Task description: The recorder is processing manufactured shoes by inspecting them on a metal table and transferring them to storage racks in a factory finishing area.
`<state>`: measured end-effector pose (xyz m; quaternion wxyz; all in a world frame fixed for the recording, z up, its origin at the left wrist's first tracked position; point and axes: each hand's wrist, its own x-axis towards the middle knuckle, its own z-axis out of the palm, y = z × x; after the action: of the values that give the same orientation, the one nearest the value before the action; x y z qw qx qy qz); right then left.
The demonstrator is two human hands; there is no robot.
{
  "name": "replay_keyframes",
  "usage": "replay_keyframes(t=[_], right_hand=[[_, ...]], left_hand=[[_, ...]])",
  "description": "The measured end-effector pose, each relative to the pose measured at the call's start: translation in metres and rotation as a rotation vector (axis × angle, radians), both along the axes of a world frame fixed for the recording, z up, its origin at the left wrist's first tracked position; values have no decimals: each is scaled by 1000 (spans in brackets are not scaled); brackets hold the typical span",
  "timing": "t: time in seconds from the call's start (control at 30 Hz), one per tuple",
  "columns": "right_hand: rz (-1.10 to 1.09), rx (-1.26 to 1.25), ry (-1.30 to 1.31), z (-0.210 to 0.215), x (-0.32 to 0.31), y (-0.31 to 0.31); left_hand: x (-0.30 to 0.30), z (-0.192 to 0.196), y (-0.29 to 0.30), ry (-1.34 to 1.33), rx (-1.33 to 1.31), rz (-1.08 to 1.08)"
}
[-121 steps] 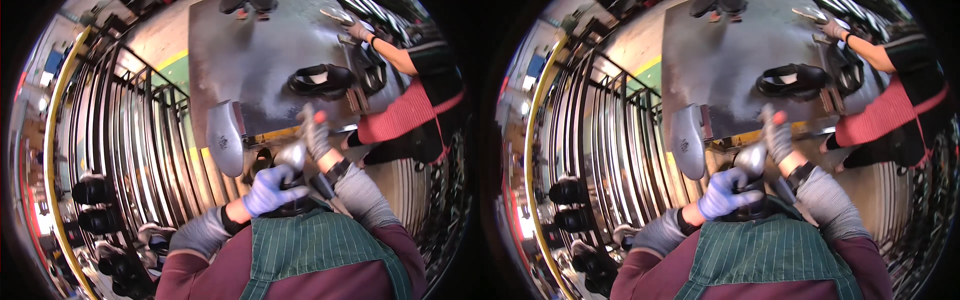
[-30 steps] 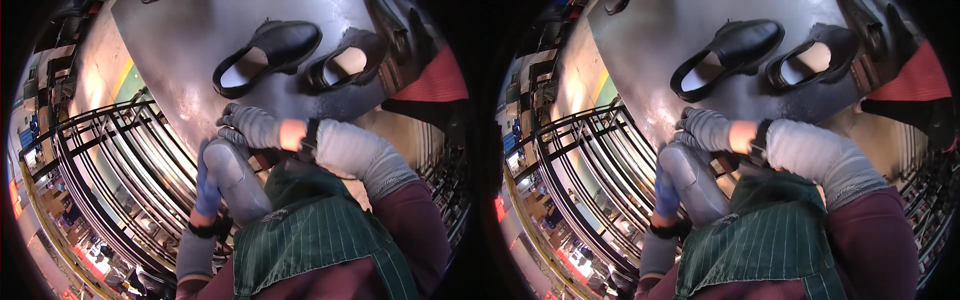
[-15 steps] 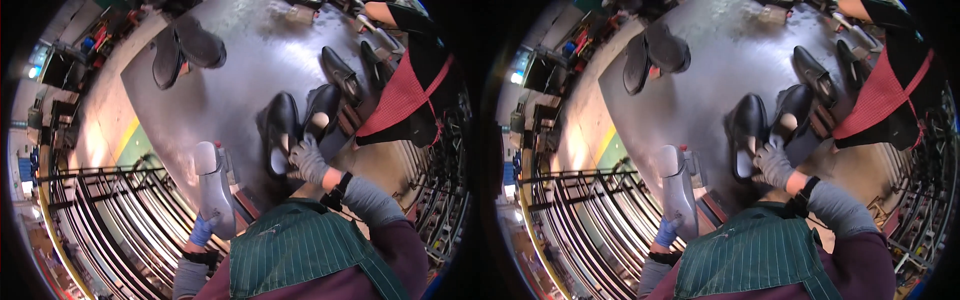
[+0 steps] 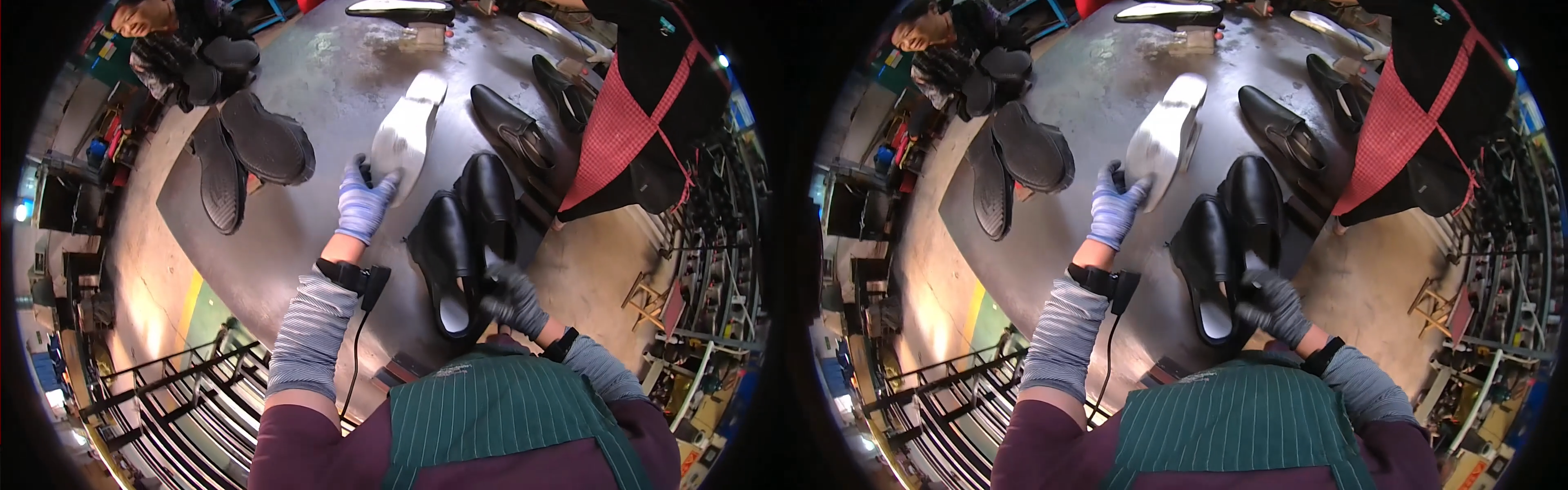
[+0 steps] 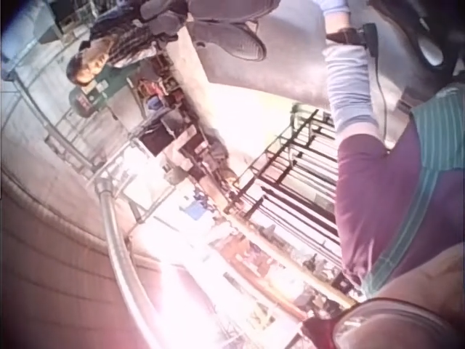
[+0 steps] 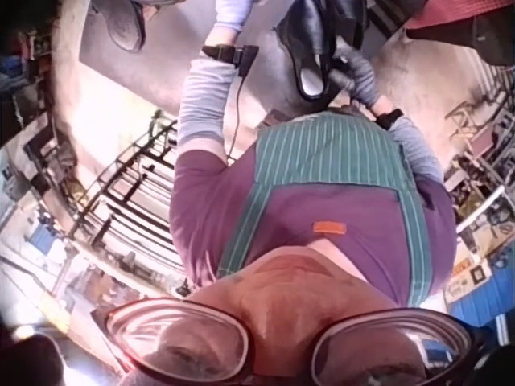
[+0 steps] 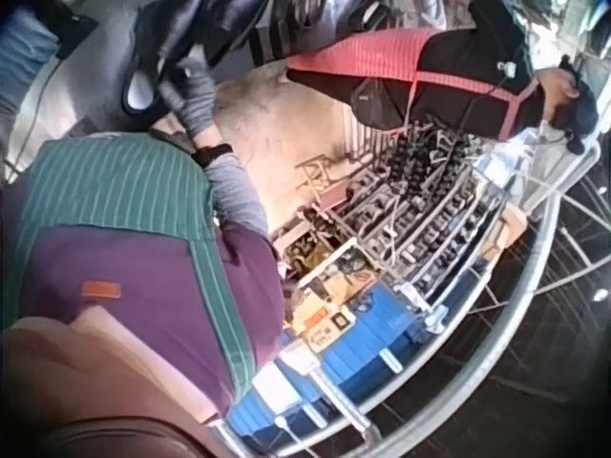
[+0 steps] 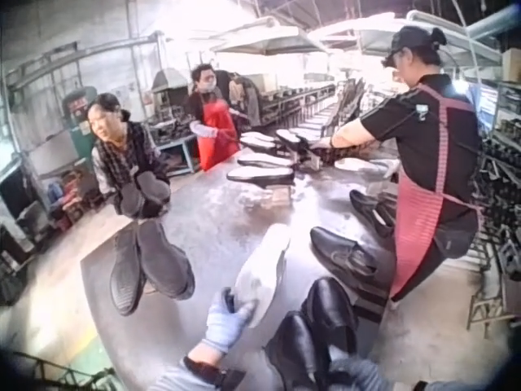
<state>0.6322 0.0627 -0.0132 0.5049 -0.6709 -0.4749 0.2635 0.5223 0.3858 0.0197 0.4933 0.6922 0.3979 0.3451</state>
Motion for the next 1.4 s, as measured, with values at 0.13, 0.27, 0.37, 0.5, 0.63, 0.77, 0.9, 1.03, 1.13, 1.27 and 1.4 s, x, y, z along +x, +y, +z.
replay_keyframes(t=[0.13,0.27,0.37,0.5,0.63,0.77,0.9,1.03,1.13,1.27,1.4], right_hand=[[-421,-330,-403,-16,60,-11],[143,-507,-319,-57,78,-21],[329,-448,-294,-62,59,-53],[602,-562,-193,-47,62,-58],[923,-243,-324,30,67,-36],[860,-821,-117,47,52,-11],[1018,-165,-348,-22,62,34],[1102,-272,-170,13,10,54],[1097,-232,-214,17,3,66],[908,-261,-193,12,11,85],[762,-418,-175,0,10,94]], left_hand=[[-25,18,-109,193,247,-530],[-48,-17,-211,529,32,-621],[-22,-13,-243,804,-111,-548],[6,-119,-285,1161,485,-261],[-88,-12,-324,685,-235,142],[-185,16,-463,555,-385,745],[-286,-12,-561,818,-345,1319],[-430,-48,-653,1241,-490,1552],[-475,-41,-660,1115,-600,1737],[-485,-14,-607,1153,-935,1760],[-454,3,-479,1270,-272,1698]])
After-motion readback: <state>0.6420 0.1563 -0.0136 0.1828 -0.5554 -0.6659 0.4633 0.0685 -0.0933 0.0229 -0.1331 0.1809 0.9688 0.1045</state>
